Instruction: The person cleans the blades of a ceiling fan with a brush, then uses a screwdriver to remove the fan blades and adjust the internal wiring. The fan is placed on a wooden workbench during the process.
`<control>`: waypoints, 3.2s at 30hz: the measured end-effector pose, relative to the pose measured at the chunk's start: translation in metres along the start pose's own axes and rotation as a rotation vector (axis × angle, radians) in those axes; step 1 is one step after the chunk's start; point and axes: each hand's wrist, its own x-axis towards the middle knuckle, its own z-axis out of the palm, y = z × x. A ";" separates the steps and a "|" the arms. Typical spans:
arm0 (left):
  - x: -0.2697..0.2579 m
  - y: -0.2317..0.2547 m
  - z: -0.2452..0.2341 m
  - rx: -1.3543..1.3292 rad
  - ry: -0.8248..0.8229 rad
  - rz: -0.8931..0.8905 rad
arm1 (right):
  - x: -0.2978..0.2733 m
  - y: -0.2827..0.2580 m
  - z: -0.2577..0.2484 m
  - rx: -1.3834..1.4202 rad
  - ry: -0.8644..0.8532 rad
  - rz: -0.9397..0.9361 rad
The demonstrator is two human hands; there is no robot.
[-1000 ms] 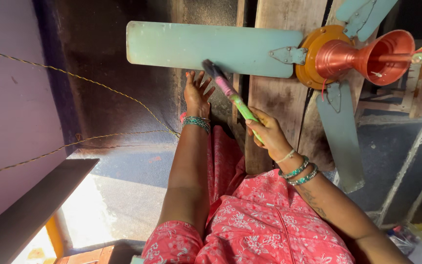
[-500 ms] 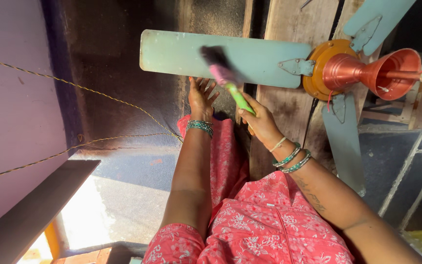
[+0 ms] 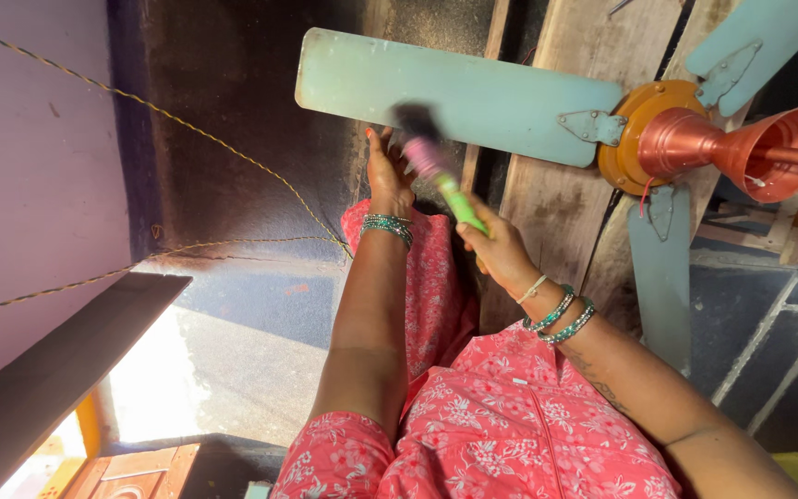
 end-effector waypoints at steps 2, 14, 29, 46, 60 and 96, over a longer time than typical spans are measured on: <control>0.003 0.002 -0.004 -0.078 -0.024 0.044 | 0.003 -0.001 0.000 0.100 -0.050 0.005; 0.002 0.027 -0.011 -0.073 0.002 0.031 | 0.038 -0.028 0.008 -0.332 0.139 -0.413; -0.003 0.051 -0.019 -0.163 -0.072 0.105 | 0.040 -0.091 0.029 -0.708 0.173 -0.341; 0.005 0.051 -0.041 -0.414 -0.034 0.098 | 0.034 -0.142 0.041 -0.781 -0.059 -0.373; 0.010 0.045 -0.055 -0.520 -0.077 0.183 | 0.018 -0.145 0.037 -0.865 0.009 -0.693; -0.047 -0.137 0.079 0.057 -0.255 -0.058 | -0.115 0.069 -0.232 -0.995 0.400 -0.124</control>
